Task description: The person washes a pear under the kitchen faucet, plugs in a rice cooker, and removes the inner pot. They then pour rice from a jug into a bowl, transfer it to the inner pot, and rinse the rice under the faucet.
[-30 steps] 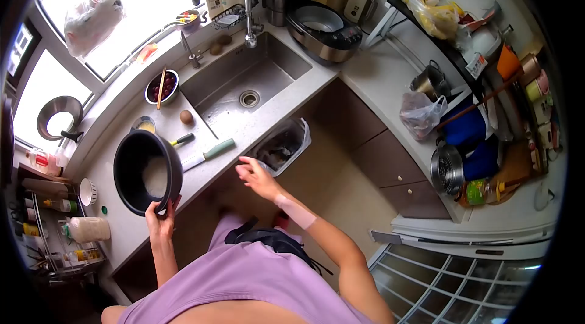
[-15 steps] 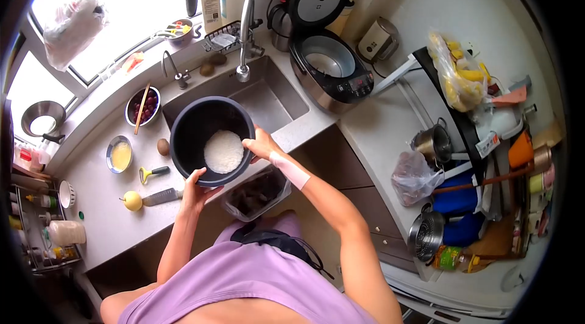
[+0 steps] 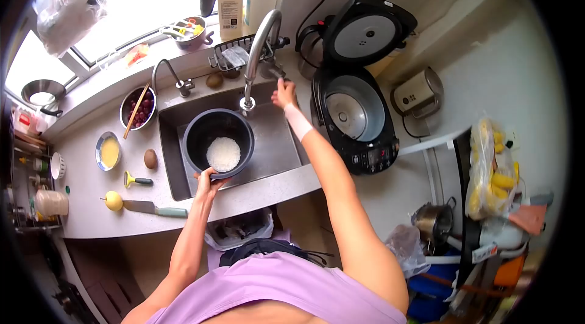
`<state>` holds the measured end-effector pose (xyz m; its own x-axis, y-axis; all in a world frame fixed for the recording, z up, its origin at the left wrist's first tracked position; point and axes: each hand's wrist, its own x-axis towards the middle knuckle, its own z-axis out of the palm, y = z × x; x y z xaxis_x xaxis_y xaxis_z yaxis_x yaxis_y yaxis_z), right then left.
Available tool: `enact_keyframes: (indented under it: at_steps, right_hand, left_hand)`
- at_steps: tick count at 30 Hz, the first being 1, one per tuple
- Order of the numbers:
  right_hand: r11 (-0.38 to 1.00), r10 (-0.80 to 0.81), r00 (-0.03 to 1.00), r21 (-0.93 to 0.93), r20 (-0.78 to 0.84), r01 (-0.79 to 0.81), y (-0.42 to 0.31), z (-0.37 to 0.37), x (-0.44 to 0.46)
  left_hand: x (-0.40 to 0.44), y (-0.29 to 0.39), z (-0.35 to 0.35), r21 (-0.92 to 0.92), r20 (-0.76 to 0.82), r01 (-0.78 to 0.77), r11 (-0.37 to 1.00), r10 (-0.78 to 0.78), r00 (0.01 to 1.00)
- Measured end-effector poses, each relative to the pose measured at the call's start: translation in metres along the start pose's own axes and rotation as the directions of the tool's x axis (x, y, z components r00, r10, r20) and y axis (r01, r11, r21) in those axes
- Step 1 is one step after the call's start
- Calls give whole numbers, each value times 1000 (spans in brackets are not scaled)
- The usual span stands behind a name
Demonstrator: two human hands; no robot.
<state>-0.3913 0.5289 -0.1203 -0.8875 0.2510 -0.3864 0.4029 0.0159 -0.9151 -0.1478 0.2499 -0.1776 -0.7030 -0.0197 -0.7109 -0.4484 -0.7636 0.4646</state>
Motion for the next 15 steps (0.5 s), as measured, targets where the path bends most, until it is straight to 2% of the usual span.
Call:
enact_keyframes:
  at_steps: [2,4,5,7,9,10,11,12,15]
  right_hand:
    - [973,-171,982,-170,-84,155,-43,10,30]
    - [839,-263,964,-503,-43,206,-45,14,81]
    - [826,-142,988,-542,61,152,-54,11,81]
    - [851,-218,974,-476,67,223,-43,9,83]
    - [812,-331,939,-477,98,336,-36,6,75]
    - [810,-321,940,-479,118,337,-27,7,72]
    - [874,-339,938,-344,71,342,-20,8,70]
    - [917,-349,937,-200,14,345,-13,7,68]
    - [918,-382,924,-126,-13,377,-1,5,63]
  left_hand:
    - [24,-18,8,2,-33,-4,1000,4,999]
    - [20,-28,26,7,-69,3,1000,-2,998]
    - [18,-29,45,-6,-92,-8,1000,8,996]
    - [27,-37,60,19,-98,-25,1000,27,995]
    - [19,-37,84,4,-112,-45,999,45,993]
    - [19,-35,91,-18,-56,-14,1000,13,998]
    - [16,-38,99,5,-114,-57,998,57,992]
    - [25,-43,94,-38,-70,-39,999,36,997]
    - [45,-53,82,-93,-2,-9,996,9,1000]
